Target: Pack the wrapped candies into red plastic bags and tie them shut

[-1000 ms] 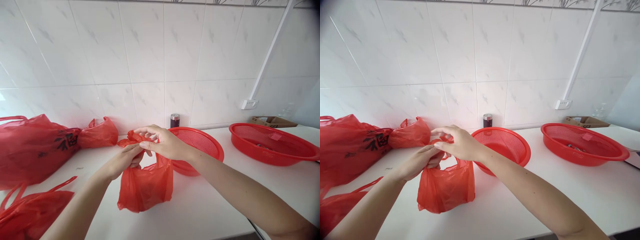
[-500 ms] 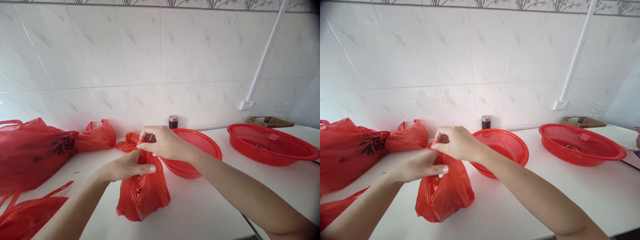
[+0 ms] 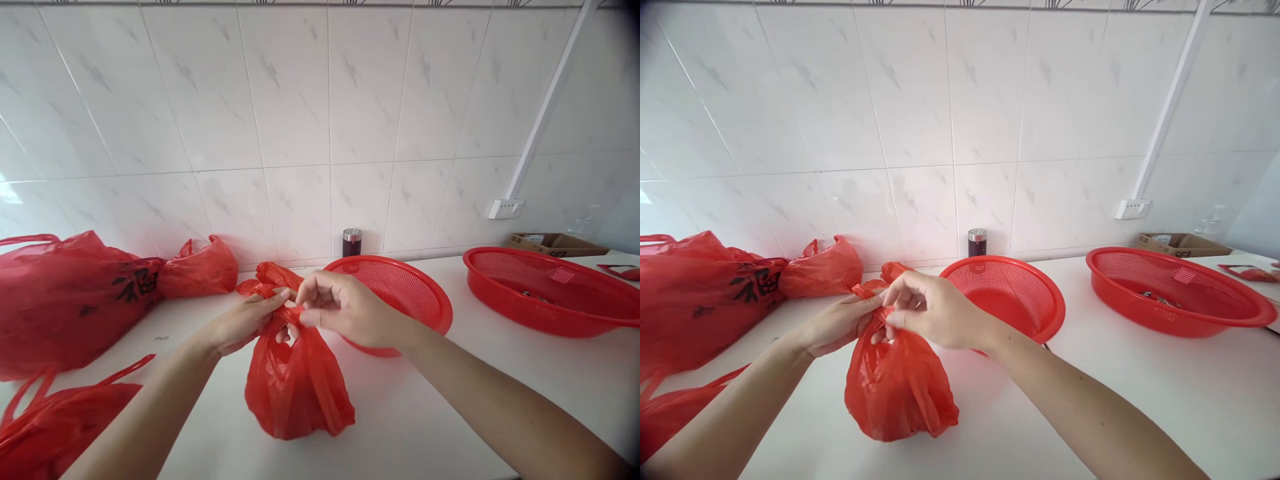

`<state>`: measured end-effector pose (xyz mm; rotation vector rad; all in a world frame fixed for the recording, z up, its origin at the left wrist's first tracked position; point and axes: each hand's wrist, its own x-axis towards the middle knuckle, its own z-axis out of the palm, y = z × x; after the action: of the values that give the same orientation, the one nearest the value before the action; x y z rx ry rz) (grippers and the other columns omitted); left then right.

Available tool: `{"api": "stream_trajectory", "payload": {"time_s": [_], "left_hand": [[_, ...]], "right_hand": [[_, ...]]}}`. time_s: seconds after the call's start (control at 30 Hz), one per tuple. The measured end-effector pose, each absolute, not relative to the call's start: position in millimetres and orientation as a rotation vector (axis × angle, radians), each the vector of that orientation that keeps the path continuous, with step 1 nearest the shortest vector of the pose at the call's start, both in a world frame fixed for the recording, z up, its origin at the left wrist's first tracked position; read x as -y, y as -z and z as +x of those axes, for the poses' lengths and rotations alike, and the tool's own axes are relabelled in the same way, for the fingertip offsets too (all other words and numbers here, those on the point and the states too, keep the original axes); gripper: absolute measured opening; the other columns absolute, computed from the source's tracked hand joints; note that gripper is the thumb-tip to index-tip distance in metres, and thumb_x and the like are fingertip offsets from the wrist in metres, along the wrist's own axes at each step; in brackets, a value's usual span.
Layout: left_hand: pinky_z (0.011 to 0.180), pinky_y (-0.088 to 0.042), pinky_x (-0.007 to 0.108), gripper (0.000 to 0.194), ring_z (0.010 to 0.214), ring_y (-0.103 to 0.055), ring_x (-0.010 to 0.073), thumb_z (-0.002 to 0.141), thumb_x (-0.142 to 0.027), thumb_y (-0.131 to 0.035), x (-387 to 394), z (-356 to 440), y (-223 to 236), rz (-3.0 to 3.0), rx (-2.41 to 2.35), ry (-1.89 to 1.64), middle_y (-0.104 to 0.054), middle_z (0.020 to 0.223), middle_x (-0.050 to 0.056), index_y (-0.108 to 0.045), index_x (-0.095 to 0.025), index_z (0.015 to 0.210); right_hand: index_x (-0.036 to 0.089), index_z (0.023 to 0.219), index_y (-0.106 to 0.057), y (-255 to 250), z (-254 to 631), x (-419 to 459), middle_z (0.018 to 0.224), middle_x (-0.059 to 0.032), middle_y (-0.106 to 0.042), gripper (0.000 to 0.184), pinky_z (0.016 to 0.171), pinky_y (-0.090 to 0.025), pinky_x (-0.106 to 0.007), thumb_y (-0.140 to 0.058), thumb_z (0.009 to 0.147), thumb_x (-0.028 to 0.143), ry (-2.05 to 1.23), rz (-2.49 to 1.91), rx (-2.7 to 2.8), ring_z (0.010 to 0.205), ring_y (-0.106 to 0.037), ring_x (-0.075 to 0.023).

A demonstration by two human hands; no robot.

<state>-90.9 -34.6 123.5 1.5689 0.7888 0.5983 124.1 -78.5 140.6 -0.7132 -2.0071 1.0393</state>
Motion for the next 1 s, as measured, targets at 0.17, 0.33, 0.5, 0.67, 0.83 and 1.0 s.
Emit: {"api": "stream_trajectory", "payload": {"time_s": [0.17,0.33,0.5,0.67,0.83,1.0], "left_hand": [[0.068,-0.047,0.028,0.017,0.071,-0.057,0.0154,0.081,-0.036,-0.066,40.2,-92.5,-131.3,1.863,-0.792,-0.419,-0.066,0.079,0.003,-0.072,-0.020,0.080],[0.055,-0.039,0.024,0.017,0.058,-0.051,0.0125,0.076,-0.010,-0.053,51.0,-84.2,-122.5,2.207,-1.116,-0.550,-0.061,0.068,-0.002,-0.065,-0.022,0.073],[0.054,-0.039,0.023,0.033,0.062,-0.054,0.0120,0.067,0.001,-0.041,51.9,-72.2,-102.3,2.473,-1.284,-1.058,-0.063,0.080,-0.002,-0.058,-0.022,0.081],[0.071,-0.050,0.026,0.025,0.081,-0.064,0.0156,0.081,-0.012,-0.049,53.6,-71.9,-93.6,2.367,-1.142,-1.068,-0.067,0.096,0.001,-0.064,-0.025,0.096],[0.087,-0.050,0.030,0.030,0.102,-0.063,0.0202,0.092,-0.027,-0.046,61.5,-89.9,-74.0,2.201,-1.049,-0.840,-0.068,0.113,0.003,-0.067,-0.028,0.114],[0.095,-0.047,0.036,0.039,0.105,-0.062,0.0262,0.091,-0.050,-0.044,54.2,-157.4,-22.7,1.988,-1.416,-0.859,-0.072,0.110,0.004,-0.073,-0.026,0.101]], "right_hand": [[0.022,0.098,-0.060,-133.7,121.8,79.3,0.099,-0.0004,-0.062,0.007,0.087,-0.046,-0.031,-0.057,0.093,0.027,-0.954,-0.726,1.998,0.096,-0.058,-0.0153],[0.025,0.121,-0.055,-99.3,117.8,55.2,0.101,-0.0014,-0.061,0.025,0.088,-0.043,-0.032,-0.039,0.102,0.028,-1.180,-0.905,1.866,0.096,-0.057,-0.0151],[0.024,0.102,-0.061,-88.0,112.8,59.6,0.084,0.0028,-0.055,0.020,0.071,-0.039,-0.025,-0.041,0.099,0.018,-1.309,-0.899,1.848,0.073,-0.050,-0.0107],[0.017,0.081,-0.053,-75.9,114.8,61.4,0.075,0.0026,-0.048,0.016,0.067,-0.035,-0.024,-0.054,0.094,0.027,-1.537,-0.728,1.683,0.070,-0.044,-0.0107],[0.018,0.078,-0.050,-61.4,122.3,77.3,0.081,0.0002,-0.052,0.028,0.073,-0.038,-0.027,-0.057,0.092,0.041,-1.407,-0.679,1.716,0.077,-0.048,-0.0132],[0.019,0.077,-0.049,-23.7,156.9,101.6,0.080,-0.0007,-0.057,0.028,0.077,-0.042,-0.029,-0.053,0.095,0.040,-1.370,-0.881,1.727,0.080,-0.053,-0.0150]]}}
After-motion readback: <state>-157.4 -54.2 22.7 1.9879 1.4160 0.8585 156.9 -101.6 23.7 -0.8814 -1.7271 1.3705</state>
